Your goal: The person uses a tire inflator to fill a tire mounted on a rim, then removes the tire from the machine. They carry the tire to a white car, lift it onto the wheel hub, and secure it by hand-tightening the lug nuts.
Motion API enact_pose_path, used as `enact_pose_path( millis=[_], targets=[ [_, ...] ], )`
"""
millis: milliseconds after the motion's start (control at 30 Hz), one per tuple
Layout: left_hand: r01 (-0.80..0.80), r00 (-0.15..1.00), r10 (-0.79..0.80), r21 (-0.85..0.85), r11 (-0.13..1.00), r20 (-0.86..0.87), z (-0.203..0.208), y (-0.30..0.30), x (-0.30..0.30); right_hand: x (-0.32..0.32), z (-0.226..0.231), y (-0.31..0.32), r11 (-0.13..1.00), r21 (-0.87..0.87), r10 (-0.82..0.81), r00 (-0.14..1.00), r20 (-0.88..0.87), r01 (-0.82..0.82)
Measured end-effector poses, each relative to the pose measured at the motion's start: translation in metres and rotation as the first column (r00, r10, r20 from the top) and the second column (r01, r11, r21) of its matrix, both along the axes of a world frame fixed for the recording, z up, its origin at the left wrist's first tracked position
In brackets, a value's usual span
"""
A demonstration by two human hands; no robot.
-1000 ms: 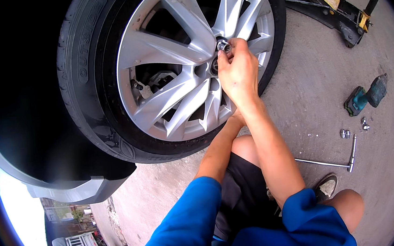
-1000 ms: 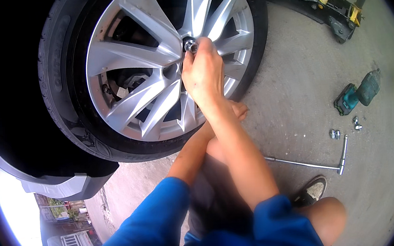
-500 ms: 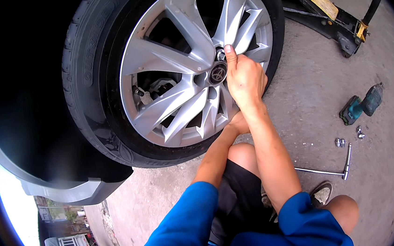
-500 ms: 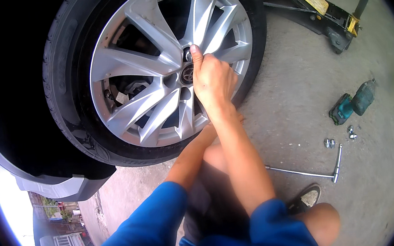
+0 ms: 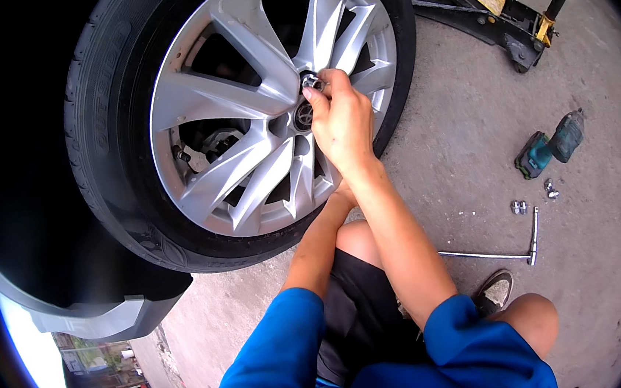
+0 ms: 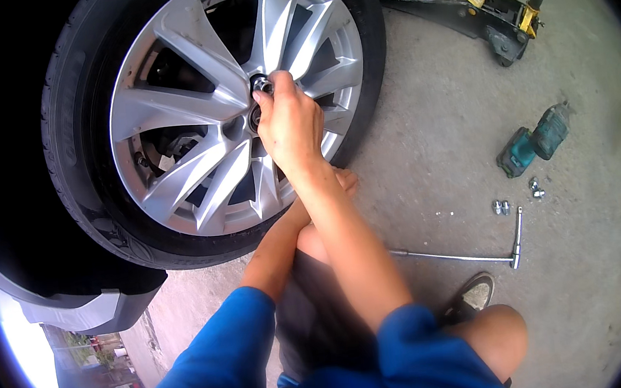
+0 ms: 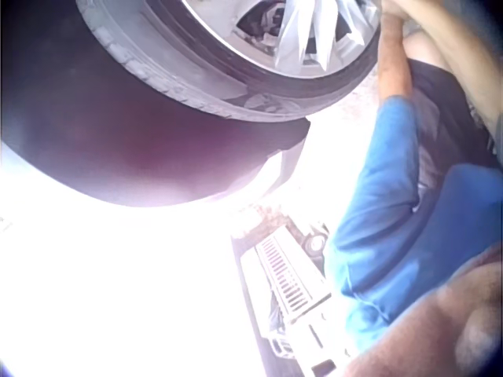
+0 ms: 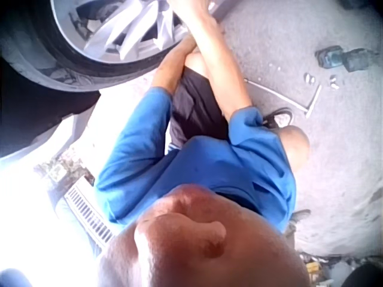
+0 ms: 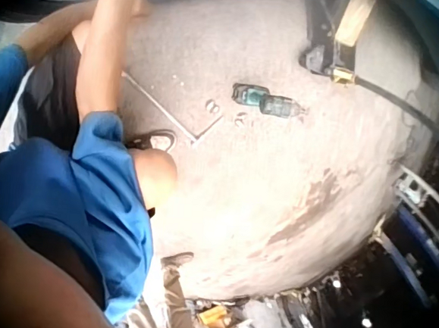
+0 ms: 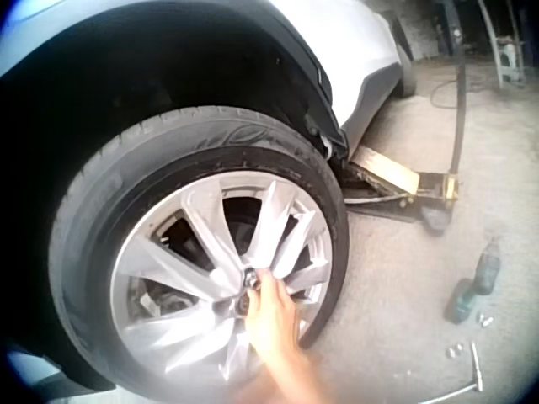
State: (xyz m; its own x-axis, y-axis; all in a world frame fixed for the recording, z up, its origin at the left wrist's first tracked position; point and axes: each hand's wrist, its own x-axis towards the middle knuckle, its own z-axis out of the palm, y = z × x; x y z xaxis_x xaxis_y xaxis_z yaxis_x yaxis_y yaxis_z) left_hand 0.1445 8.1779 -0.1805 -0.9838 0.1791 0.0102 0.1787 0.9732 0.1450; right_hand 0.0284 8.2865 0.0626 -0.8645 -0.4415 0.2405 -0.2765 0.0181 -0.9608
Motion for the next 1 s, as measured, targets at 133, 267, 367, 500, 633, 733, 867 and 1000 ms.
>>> enact_pose_path(
  millis=[133,267,367,500,633,733,867,1000],
  targets=[
    [0.058,0.997,-0.053,0.088,0.994,-0.057,0.037,0.031,-0.024,-0.016,0.003,0.017,0.997,0.071,-0.023,0.997,0.075,0.018],
    [0.060,0.993,-0.046,-0.125,0.990,0.109,0.078,0.047,-0.026,-0.004,-0.008,-0.002,0.998,-0.068,-0.012,1.000,0.022,0.013],
    [0.046,0.991,-0.033,-0.096,0.994,0.127,0.101,0.060,-0.039,-0.020,0.003,0.010,0.994,0.108,0.008,0.992,0.129,-0.022],
    [0.008,0.999,-0.006,-0.067,0.998,0.037,0.071,0.050,-0.026,0.005,-0.014,-0.002,0.953,-0.254,-0.220,0.953,-0.207,0.165],
    [0.082,0.989,-0.077,-0.037,0.996,0.126,0.096,0.070,-0.054,-0.025,-0.004,0.018,0.986,0.161,0.023,0.991,0.130,-0.043],
    [0.000,0.997,0.002,-0.017,1.000,0.083,0.067,0.035,-0.008,0.013,0.000,0.000,0.986,-0.141,-0.080,0.994,0.073,0.089],
    [0.039,0.992,-0.032,-0.064,0.997,0.119,0.081,0.053,-0.025,-0.007,-0.004,-0.002,0.995,0.006,-0.097,0.991,0.088,0.096],
    [0.045,0.993,-0.036,-0.082,0.996,0.112,0.080,0.054,-0.035,-0.006,-0.010,0.001,0.978,-0.100,-0.186,0.982,-0.025,0.183]
  ],
)
